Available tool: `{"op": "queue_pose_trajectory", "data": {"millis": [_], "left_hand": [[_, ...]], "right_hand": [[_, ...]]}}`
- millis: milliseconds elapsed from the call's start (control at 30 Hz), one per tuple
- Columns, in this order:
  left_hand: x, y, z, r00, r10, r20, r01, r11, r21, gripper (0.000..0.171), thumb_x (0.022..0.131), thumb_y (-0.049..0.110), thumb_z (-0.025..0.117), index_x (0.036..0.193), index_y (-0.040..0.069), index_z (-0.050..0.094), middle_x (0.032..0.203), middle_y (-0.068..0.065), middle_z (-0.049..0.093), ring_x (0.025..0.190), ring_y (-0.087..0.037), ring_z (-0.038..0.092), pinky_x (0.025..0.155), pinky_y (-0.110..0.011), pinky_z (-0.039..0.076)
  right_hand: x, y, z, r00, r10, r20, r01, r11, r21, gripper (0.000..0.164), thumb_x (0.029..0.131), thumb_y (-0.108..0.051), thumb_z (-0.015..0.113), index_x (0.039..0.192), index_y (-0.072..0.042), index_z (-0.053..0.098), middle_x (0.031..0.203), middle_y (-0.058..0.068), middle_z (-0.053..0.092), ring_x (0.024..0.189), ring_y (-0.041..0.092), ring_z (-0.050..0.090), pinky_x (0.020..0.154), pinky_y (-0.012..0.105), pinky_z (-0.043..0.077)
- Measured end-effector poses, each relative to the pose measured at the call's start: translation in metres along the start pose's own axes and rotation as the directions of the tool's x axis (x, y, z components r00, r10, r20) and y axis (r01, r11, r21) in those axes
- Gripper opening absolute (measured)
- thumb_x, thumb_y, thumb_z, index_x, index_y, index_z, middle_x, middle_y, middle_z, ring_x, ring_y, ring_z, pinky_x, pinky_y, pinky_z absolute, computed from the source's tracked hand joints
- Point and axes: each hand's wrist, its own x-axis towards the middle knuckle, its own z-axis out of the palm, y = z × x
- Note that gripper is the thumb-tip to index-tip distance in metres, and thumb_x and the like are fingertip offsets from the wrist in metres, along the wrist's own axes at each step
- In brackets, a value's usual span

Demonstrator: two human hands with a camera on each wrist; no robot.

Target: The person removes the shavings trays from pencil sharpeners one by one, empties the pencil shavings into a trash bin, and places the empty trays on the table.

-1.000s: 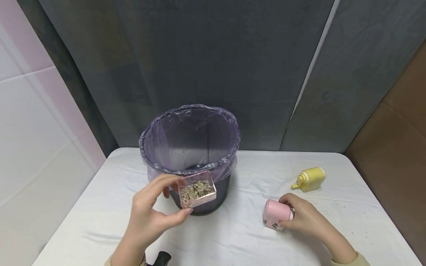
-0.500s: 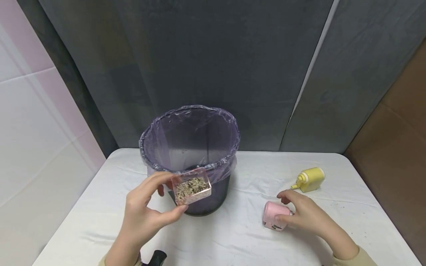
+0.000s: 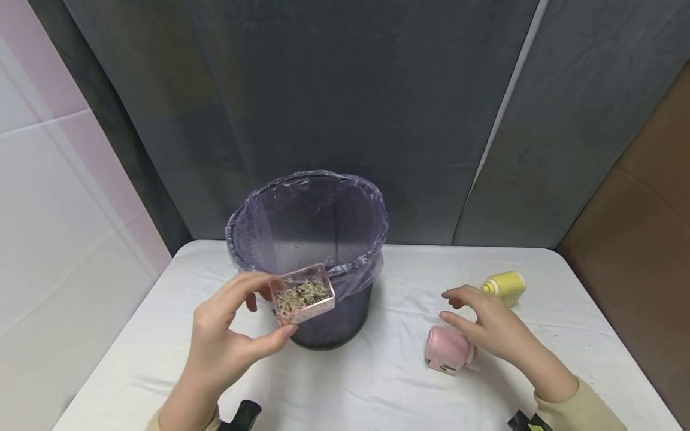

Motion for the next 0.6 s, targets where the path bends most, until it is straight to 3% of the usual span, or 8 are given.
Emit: {"op": "queue_pose_trajectory", "data": {"millis": [600], "left_hand": [[0.016,-0.002,-0.007,1.000,-0.010,-0.017,0.010,0.999,0.051,0.039,0.058,0.005,0.072,0.092,-0.011,0.060,0.082,-0.015,0.061,0.073,-0.012,0.051,0.059,-0.022,0.036]], "right_hand": [[0.035,-0.029,-0.028,0.989,-0.094,-0.110,0.102,0.992,0.073,0.030,0.085,-0.028,0.061,0.110,-0.012,0.062,0.095,-0.012,0.061,0.083,0.004,0.056,0.061,0.028,0.046]]}}
